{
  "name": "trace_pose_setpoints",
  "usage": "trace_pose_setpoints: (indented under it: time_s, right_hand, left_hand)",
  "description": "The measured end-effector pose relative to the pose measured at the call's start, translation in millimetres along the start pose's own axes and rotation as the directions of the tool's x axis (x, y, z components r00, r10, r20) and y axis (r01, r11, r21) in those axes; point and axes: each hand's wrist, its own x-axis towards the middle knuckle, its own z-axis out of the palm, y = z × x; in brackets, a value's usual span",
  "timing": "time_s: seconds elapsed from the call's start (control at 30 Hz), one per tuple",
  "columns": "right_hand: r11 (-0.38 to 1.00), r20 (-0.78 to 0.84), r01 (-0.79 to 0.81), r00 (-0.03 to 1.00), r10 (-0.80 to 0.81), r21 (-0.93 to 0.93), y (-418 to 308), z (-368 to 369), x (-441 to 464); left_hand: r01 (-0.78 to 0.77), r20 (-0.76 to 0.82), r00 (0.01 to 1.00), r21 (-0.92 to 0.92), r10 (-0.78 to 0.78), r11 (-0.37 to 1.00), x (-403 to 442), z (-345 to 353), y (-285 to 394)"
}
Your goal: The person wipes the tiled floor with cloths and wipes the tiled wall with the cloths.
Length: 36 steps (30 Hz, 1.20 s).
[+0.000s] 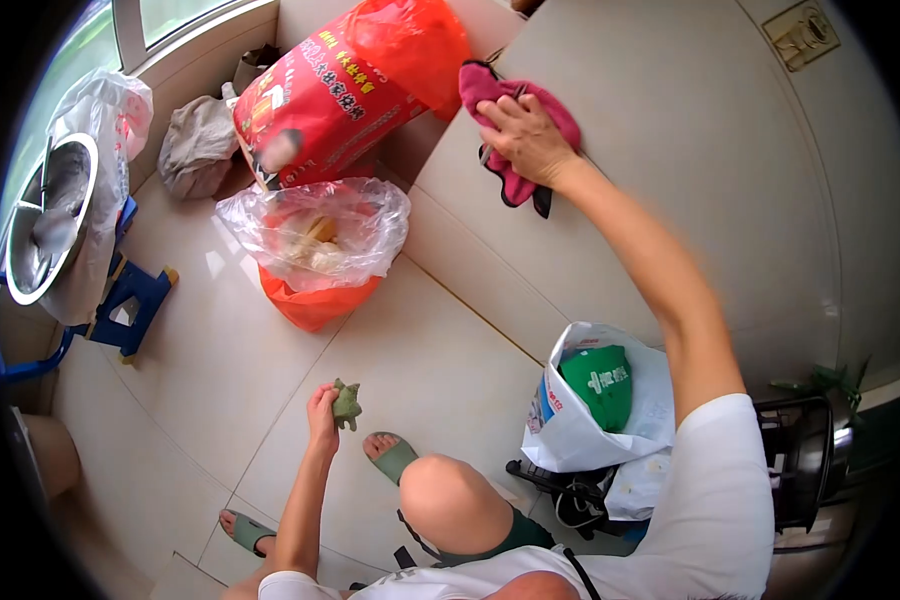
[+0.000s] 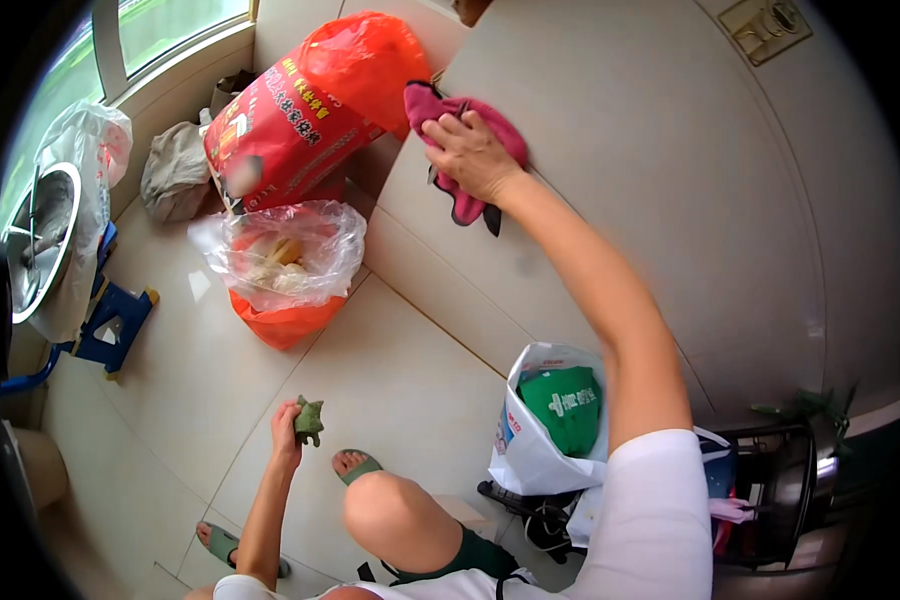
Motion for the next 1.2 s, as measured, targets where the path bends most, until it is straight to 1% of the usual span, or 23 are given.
trace_pose_setpoints:
  time_s: [0.07, 0.13, 0.17, 0.2, 0.27, 0.3, 0.4, 0.43, 0.47, 0.5, 0.57, 0.63, 0.7, 0.77, 0.8, 0.9, 1.0, 1.03, 1.07, 1.13, 1.2]
  right_hand:
    - [0.993, 0.034, 0.059, 0.997, -0.063, 0.106, -42, 53, 4]
    - [0.988, 0.075, 0.096, 0.992, -0.105, 0.118, -91, 106, -2]
    - [0.979, 0.129, 0.11, 0.983, -0.133, 0.172, -114, 128, -6]
    - [0.966, 0.184, 0.123, 0.969, -0.167, 0.229, -137, 150, -12]
    - [0.93, 0.141, 0.17, 0.964, -0.226, 0.326, -179, 196, -29]
    - [0.916, 0.247, 0.18, 0.928, -0.279, 0.358, -198, 208, -35]
    - [0.925, 0.318, 0.174, 0.904, -0.287, 0.339, -236, 231, -49]
    - [0.893, 0.355, 0.139, 0.883, -0.307, 0.427, -258, 255, -69]
    - [0.907, 0.489, 0.13, 0.806, -0.332, 0.401, -278, 257, -87]
    - [0.915, 0.615, 0.134, 0.702, -0.359, 0.381, -303, 251, -114]
    - [0.924, 0.688, 0.117, 0.635, -0.352, 0.365, -331, 245, -164]
    - [0.955, 0.702, 0.068, 0.663, -0.26, 0.29, -357, 240, -222]
    - [0.966, 0.803, 0.041, 0.548, -0.236, 0.255, -374, 226, -269]
    - [0.968, 0.885, 0.046, 0.398, -0.242, 0.245, -393, 223, -316]
    - [0.969, 0.916, 0.049, 0.318, -0.245, 0.242, -392, 212, -326]
    - [0.966, 0.959, 0.138, 0.156, -0.238, 0.218, -381, 184, -347]
    - [0.977, 0.952, 0.163, 0.249, -0.178, 0.14, -356, 160, -344]
    - [0.976, 0.945, 0.167, 0.273, -0.182, 0.14, -341, 146, -329]
    - [0.976, 0.937, 0.171, 0.297, -0.183, 0.136, -320, 131, -302]
    - [0.984, 0.871, 0.161, 0.468, -0.147, 0.079, -280, 120, -256]
    - [0.993, 0.787, 0.117, 0.61, -0.087, 0.019, -237, 94, -221]
  left_hand:
    - [0.004, -0.05, 0.999, 0.027, -0.003, 1.0, -1, -15, 1]
    - [0.022, -0.113, 0.993, 0.063, -0.015, 0.998, -5, -33, 1]
    - [0.035, -0.141, 0.99, 0.095, -0.022, 0.995, -9, -44, 3]
    - [0.027, -0.174, 0.985, 0.085, -0.012, 0.996, -13, -54, 3]
    - [0.015, -0.243, 0.97, 0.069, 0.002, 0.997, -22, -77, 2]
    - [0.021, -0.272, 0.962, 0.063, -0.003, 0.998, -27, -89, -2]
    - [0.028, -0.327, 0.945, 0.047, -0.011, 0.998, -38, -114, -9]
    - [0.035, -0.341, 0.94, 0.035, -0.021, 0.999, -43, -120, -11]
    - [0.045, -0.354, 0.935, 0.027, -0.032, 0.999, -46, -126, -11]
    - [0.126, -0.377, 0.92, 0.034, -0.104, 0.991, -58, -123, -4]
    - [0.106, -0.374, 0.923, 0.026, -0.088, 0.994, -62, -123, -5]
    - [0.093, -0.366, 0.927, 0.023, -0.078, 0.995, -66, -124, -5]
    - [0.103, -0.343, 0.935, 0.022, -0.089, 0.994, -73, -124, -3]
    - [0.094, -0.334, 0.939, 0.023, -0.08, 0.995, -78, -123, 2]
    - [0.091, -0.331, 0.94, 0.023, -0.078, 0.996, -82, -123, 3]
    - [0.038, -0.293, 0.956, 0.029, -0.028, 0.999, -87, -129, 6]
    - [0.001, -0.273, 0.962, 0.011, 0.002, 1.0, -92, -125, 17]
    - [-0.03, -0.3, 0.953, -0.002, 0.028, 1.0, -89, -126, 14]
    - [-0.044, -0.275, 0.961, 0.004, 0.043, 0.999, -88, -121, 16]
    - [-0.088, -0.23, 0.969, 0.011, 0.088, 0.996, -78, -102, 22]
    - [-0.085, -0.127, 0.988, 0.04, 0.089, 0.996, -73, -83, 30]
